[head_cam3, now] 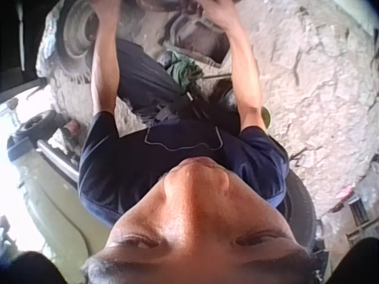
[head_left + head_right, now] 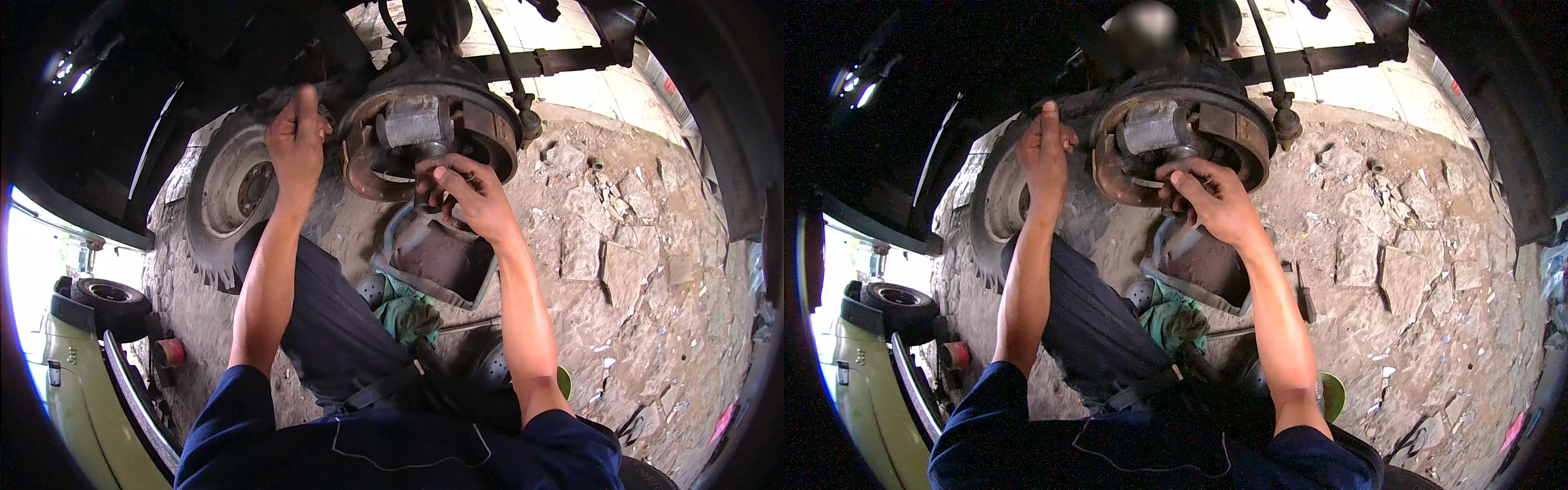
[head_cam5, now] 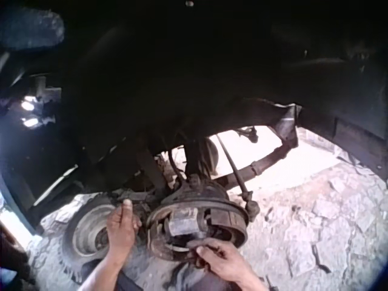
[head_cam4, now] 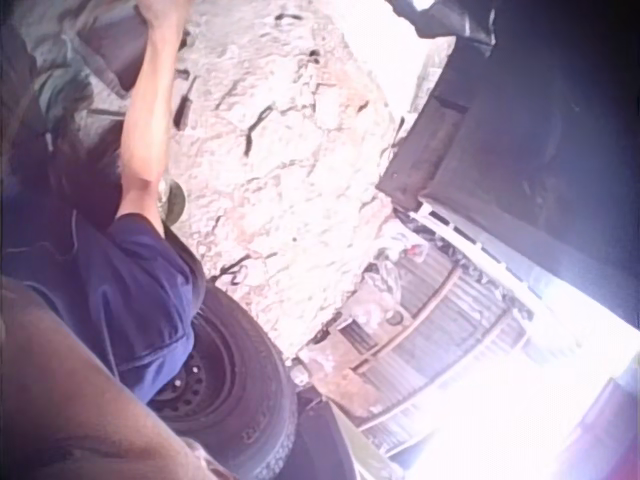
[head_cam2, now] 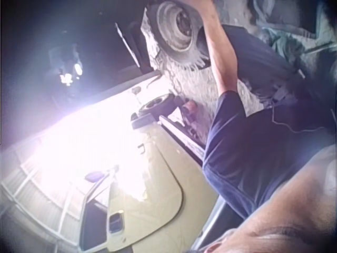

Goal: The person works on a drum brake assembly of a vehicle, handling springs and components with their hands and using a tool to adjust the mechanism.

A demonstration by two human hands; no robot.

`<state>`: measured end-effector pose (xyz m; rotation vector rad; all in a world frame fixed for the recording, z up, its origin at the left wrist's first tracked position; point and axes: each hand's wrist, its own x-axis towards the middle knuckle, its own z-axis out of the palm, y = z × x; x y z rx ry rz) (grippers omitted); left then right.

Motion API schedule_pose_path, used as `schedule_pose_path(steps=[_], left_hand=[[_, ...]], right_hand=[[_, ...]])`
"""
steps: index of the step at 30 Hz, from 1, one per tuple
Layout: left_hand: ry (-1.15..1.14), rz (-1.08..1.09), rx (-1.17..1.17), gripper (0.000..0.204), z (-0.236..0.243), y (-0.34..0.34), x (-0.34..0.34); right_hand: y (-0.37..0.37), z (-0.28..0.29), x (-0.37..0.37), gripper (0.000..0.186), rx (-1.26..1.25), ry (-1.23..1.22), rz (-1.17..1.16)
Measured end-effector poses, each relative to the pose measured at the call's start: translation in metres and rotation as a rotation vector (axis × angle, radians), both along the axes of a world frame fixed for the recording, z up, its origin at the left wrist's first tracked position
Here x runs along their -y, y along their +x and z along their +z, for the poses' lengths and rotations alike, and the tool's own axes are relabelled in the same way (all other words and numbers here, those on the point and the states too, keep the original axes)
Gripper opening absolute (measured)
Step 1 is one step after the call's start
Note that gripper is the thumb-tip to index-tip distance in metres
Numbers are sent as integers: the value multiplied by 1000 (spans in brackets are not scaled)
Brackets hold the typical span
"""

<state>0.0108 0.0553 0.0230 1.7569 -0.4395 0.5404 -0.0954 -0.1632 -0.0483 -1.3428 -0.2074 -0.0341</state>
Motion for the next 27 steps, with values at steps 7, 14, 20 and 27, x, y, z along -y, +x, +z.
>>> schedule_pose_path(steps=[7,14,20,27], left_hand=[[-49,-68,8,24,-5,-11,13],[192,-85,-11,18,-18,-15,0],[244,-62,-3,20,-21,-20,-1],[259,-46,-39,23,-17,-21,-1]], right_hand=[[12,-11,-15,24,226,-244,-337],[13,-9,-24,23,326,-328,-458],[25,-34,-25,20,179,112,-343],[22,-28,-30,25,210,-209,-583]])
